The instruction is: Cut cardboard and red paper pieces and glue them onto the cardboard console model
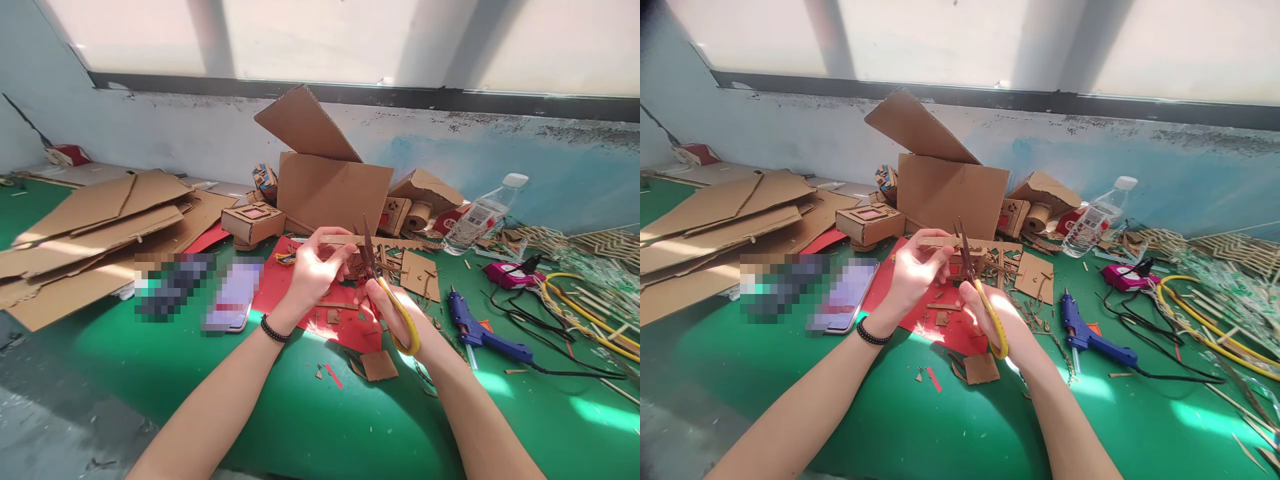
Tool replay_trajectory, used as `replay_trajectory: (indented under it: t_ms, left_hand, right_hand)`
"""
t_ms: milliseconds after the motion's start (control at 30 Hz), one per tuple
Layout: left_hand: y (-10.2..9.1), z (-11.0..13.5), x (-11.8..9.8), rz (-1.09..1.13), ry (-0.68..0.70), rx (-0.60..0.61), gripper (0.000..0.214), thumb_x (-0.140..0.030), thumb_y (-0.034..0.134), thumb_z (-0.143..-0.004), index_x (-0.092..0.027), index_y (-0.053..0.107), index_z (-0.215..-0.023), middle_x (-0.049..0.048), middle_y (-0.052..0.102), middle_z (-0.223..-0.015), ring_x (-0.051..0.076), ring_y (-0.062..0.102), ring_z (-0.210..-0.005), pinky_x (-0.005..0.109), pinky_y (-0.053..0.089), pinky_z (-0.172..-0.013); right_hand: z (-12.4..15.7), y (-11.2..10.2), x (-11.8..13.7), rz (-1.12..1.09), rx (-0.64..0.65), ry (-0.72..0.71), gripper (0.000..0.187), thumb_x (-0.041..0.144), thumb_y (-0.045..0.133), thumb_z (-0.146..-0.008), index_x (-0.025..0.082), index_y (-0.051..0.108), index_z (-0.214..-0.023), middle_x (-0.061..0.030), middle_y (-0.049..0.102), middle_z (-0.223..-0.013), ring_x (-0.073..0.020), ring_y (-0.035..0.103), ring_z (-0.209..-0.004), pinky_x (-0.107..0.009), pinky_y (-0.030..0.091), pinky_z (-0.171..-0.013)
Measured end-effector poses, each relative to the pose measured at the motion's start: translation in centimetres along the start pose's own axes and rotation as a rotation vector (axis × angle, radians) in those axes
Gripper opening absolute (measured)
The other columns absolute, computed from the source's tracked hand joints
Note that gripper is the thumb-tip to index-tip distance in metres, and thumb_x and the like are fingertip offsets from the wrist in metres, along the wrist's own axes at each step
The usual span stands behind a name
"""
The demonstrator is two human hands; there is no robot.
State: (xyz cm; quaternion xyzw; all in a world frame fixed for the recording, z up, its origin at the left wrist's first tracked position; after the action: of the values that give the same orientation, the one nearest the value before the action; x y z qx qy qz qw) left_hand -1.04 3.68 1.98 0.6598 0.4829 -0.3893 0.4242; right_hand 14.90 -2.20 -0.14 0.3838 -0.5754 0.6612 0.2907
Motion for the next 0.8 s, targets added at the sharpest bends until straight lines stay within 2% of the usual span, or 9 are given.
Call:
replay_trajectory:
  t_ms: [233, 467, 667, 800]
  left_hand:
    - [-0.13, -0.2, 0.06, 0.051, 0.0, 0.0, 0.031, -0.041, 0.08, -0.086, -0.02, 0.067, -0.106, -0.0033, 0.063, -0.066, 0.01, 0.056, -0.049, 0.022, 0.049, -0.045]
    - [-0.18, -0.16, 0.05, 0.0, 0.001, 0.002, 0.028, -0.036, 0.078, -0.087, -0.02, 0.067, -0.106, -0.0013, 0.067, -0.072, 0.01, 0.057, -0.05, 0.022, 0.05, -0.048]
    - [-0.1, -0.11, 0.01, 0.003, 0.0, 0.011, 0.025, -0.034, 0.078, -0.087, -0.02, 0.067, -0.106, -0.0026, 0.065, -0.068, 0.01, 0.057, -0.05, 0.023, 0.05, -0.048]
    - [-0.05, -0.05, -0.08, -0.002, -0.006, 0.008, 0.026, -0.034, 0.078, -0.086, -0.02, 0.066, -0.106, -0.0037, 0.063, -0.066, 0.01, 0.058, -0.05, 0.022, 0.05, -0.049]
  right_hand:
    - [-0.31, 0.23, -0.41, 0.013, -0.019, -0.024, 0.061, 0.08, 0.03, -0.094, 0.025, 0.047, -0.072, -0.0024, 0.053, -0.071, -0.0193, 0.045, -0.067, -0.032, 0.039, -0.06]
    - [-0.06, 0.28, -0.66, 0.009, 0.0, -0.012, 0.064, 0.082, 0.027, -0.094, 0.024, 0.047, -0.076, -0.0011, 0.051, -0.073, -0.0187, 0.043, -0.067, -0.033, 0.037, -0.062]
    - [-0.34, 0.28, -0.92, 0.028, 0.015, -0.011, 0.064, 0.078, 0.025, -0.096, 0.025, 0.052, -0.076, -0.0018, 0.054, -0.072, -0.0198, 0.047, -0.068, -0.033, 0.039, -0.063]
    - [-0.63, 0.25, -0.81, 0.048, -0.017, 0.038, 0.06, 0.078, 0.029, -0.092, 0.025, 0.047, -0.071, -0.0043, 0.057, -0.073, -0.0213, 0.051, -0.071, -0.033, 0.04, -0.062]
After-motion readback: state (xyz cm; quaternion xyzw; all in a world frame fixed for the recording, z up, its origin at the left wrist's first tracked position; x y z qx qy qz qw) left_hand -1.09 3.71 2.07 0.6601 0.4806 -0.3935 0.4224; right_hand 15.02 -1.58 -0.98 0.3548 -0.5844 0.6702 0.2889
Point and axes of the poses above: each hand's wrist, its own z-axis away from the middle knuckle, its own y-axis out of the palm, x = y × z, the point moved 3 cm from there along -z, towards the middle knuckle
